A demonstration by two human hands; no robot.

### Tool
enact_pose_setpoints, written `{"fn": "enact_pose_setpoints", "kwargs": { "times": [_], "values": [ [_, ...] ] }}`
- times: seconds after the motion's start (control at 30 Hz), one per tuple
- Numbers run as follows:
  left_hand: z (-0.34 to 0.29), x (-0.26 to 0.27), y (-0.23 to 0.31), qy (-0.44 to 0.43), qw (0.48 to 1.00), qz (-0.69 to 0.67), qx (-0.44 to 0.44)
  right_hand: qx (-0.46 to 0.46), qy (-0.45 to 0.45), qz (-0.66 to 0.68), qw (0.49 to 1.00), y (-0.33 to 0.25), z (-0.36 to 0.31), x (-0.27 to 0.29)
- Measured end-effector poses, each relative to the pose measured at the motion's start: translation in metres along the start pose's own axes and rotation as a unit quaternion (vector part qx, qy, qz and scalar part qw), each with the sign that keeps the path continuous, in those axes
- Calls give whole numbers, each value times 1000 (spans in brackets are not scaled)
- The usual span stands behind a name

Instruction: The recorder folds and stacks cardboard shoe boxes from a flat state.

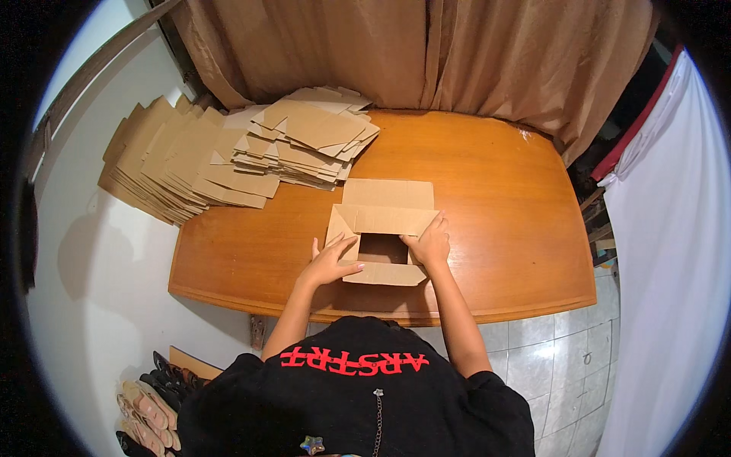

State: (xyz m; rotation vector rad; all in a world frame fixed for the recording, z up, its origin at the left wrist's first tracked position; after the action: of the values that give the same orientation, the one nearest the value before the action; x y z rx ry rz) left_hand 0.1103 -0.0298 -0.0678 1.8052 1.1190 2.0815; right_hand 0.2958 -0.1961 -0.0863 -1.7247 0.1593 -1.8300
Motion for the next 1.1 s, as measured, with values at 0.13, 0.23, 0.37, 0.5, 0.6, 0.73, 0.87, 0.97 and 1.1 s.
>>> {"fn": "enact_pose_setpoints", "kwargs": {
  "times": [0.13,0.23,0.37,0.5,0.6,0.73,0.87,0.97,1.1],
  "values": [
    [0,-4,-3,-1,1000,13,1,0,-6,-9,1000,-1,-3,0],
    [5,-5,-6,-12,1000,28,4,8,12,-19,1000,-2,-4,-1],
    [8,-4,-1,-27,997,67,12,8,12,-31,999,-2,-6,0],
    [12,-11,-2,-31,994,99,23,4,10,-36,999,-2,-7,-1],
    [12,-9,0,-44,996,72,36,11,22,-32,999,0,-8,-1],
    [3,0,-6,-58,997,-53,23,17,29,-10,999,3,-6,2],
    [-7,9,-5,-52,997,-61,14,3,12,22,1000,3,-6,5],
    [-3,8,-10,-59,995,-76,19,-7,20,91,996,15,2,-7],
    [8,1,-18,34,985,-150,82,-32,10,230,973,31,13,-20]
  ]
}}
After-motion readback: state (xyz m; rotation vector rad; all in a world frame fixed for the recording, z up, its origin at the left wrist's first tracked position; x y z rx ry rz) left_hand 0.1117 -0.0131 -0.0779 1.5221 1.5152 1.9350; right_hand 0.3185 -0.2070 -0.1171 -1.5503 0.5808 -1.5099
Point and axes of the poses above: each hand's wrist, its own z-axis towards the middle knuckle, its own x-axis out of the back of the hand, y = z × x, the point moved 1 cm from there along z, towards the middle knuckle, and after that the axes turned 11 degrees about y, right-handed, at the moved point
